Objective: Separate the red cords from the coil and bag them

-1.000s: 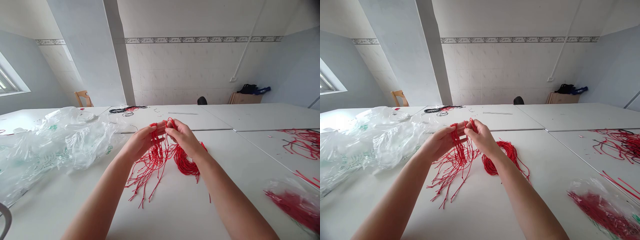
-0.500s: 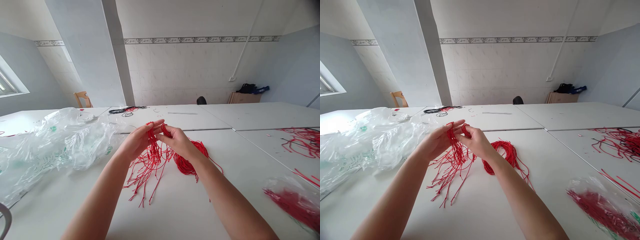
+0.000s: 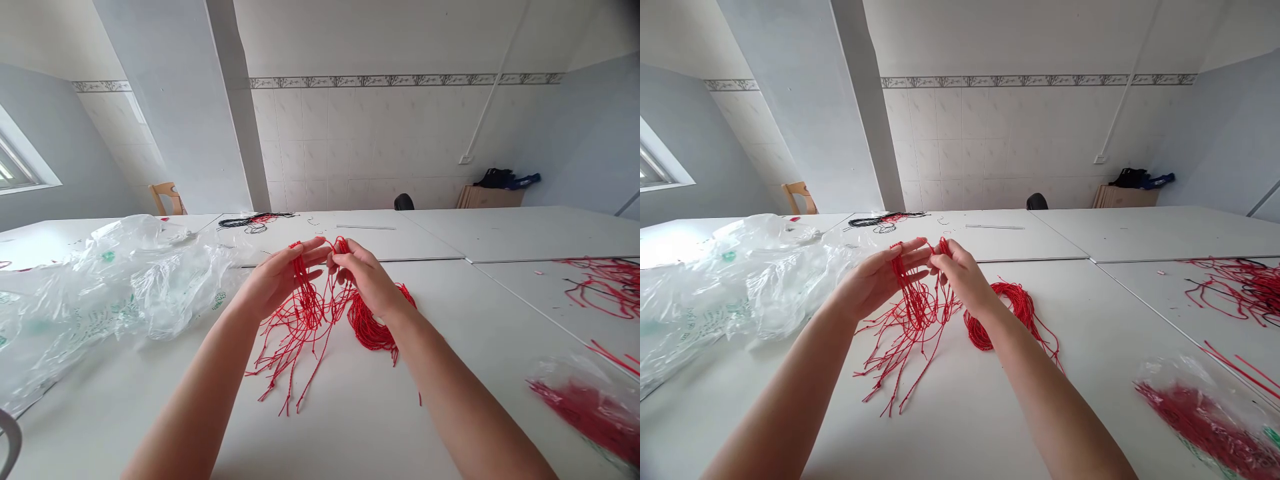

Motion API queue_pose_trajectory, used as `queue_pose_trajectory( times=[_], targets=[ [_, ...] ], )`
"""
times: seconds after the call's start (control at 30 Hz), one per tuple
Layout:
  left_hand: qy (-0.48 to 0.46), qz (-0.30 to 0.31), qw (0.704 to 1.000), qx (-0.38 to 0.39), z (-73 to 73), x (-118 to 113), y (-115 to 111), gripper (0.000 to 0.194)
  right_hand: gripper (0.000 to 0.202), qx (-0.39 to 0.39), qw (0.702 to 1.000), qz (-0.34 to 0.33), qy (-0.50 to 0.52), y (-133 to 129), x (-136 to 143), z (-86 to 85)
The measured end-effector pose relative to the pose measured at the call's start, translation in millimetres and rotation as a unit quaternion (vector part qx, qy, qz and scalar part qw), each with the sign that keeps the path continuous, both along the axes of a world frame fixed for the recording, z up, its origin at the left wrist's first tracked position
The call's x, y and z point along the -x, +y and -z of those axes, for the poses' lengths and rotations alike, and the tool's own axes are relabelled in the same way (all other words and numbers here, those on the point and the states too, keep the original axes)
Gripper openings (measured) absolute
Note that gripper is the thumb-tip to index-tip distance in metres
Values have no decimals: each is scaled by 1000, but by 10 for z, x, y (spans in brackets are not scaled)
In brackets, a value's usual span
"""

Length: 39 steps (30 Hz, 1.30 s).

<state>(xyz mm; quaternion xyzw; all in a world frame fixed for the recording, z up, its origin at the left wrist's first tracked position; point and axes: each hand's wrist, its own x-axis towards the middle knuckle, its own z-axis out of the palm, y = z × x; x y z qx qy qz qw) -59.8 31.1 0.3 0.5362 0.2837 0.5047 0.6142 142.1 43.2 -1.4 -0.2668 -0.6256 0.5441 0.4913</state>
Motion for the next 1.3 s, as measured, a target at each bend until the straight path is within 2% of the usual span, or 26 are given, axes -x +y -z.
queue_pose_trajectory(
  times=[0.1, 0.2, 0.3, 0.4, 0.53, 0.63, 0.73, 0.83, 0.97, 1.07, 1.17, 1.23, 1.3],
  targets=[
    [5, -19, 1000, -1, -5, 23, 7, 41, 6, 56, 993, -66, 79, 23, 6, 3],
    [0, -39, 999, -15, -13, 25, 6, 39, 15, 78, 991, -96, 41, -4, 12, 5],
    [-1, -60, 998, -11, -21, 13, -11, 36, 25, 16, 995, -73, -67, -48, 33, 20],
    [10, -73, 997, 0, -22, -7, -34, 36, 29, -29, 990, -38, -131, -64, 79, 58],
    [22, -69, 997, 1, -14, -33, -53, 37, 29, -47, 987, -17, -150, -50, 130, 104],
    [28, -69, 997, -5, -21, -40, -53, 36, 26, -55, 989, -29, -137, -39, 118, 105],
    [21, -68, 997, -14, -29, -28, -41, 34, 19, -25, 994, -51, -89, -16, 77, 80],
    [24, -63, 998, -16, -24, -5, -20, 34, 20, 55, 996, -61, 38, 33, 44, 44],
    [27, -57, 998, -20, -16, 13, -3, 35, 22, 139, 961, -60, 233, 100, 17, -6],
    [29, -59, 998, -19, -24, 11, -6, 35, 16, 185, 933, -53, 304, 122, 4, -27],
    [32, -60, 998, -20, -31, 7, -12, 36, 20, 203, 935, -114, 268, 106, 10, -13],
    [34, -50, 998, -27, -29, 4, -13, 37, 24, 176, 957, -140, 183, 68, 28, 10],
    [34, -40, 998, -36, -21, 4, -12, 37, 24, 118, 982, -121, 83, 15, 56, 36]
  ],
)
